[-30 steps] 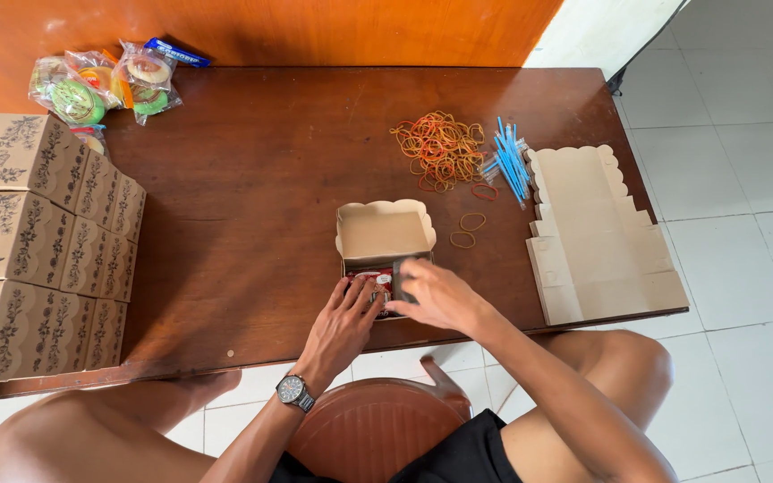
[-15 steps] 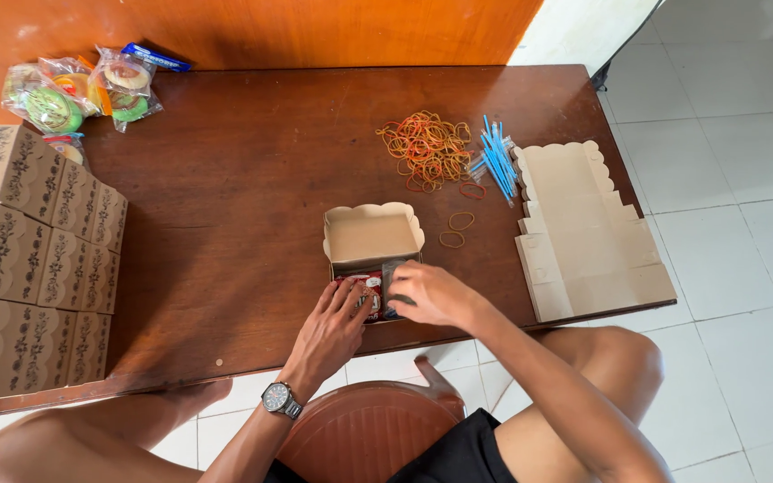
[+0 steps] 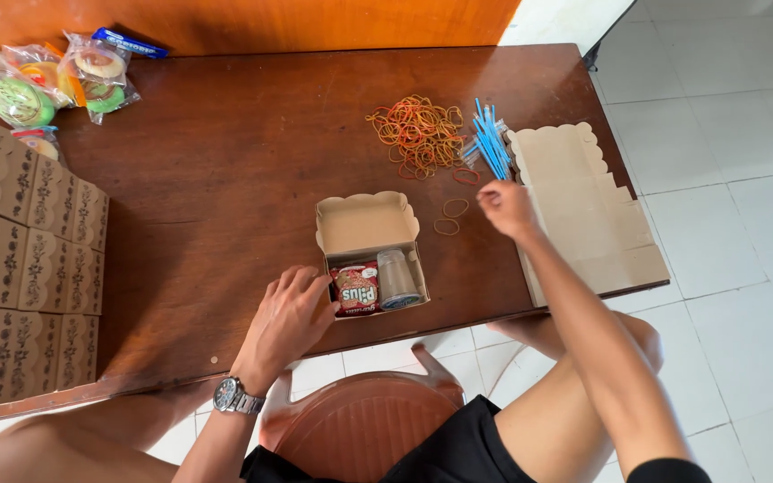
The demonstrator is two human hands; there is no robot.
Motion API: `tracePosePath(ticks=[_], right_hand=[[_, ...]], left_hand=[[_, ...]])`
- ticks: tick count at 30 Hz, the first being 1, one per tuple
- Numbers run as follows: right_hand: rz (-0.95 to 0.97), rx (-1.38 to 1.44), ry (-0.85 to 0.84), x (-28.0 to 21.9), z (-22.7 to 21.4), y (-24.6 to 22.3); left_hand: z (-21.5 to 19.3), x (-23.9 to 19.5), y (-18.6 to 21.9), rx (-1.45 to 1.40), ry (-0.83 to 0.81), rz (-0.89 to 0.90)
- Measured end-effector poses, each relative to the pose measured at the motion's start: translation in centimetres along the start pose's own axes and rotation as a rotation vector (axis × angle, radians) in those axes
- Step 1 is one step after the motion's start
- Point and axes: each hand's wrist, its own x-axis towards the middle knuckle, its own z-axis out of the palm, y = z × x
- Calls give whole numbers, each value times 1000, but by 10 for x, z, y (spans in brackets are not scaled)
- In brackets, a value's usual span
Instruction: Folding cardboard boxes, filling them with snacks and drinks, and securing them with rubber bands.
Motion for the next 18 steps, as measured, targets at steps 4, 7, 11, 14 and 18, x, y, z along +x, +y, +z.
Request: tracePosePath(ticks=[4, 7, 11, 14, 18], right_hand=[[13, -91, 84, 37, -11, 36], [43, -243, 78, 52, -25, 31], [160, -304, -94, 62, -30, 5], [215, -438, -162, 66, -13, 7], [354, -386, -128, 66, 5, 6]], left_hand=[[-7, -3, 0, -9, -81, -29], [-19, -5, 5, -27, -111, -33], [-37, -6, 16, -73, 37, 45], [-35, -6, 13, -70, 29, 32], [-36, -9, 11, -71, -3, 6]])
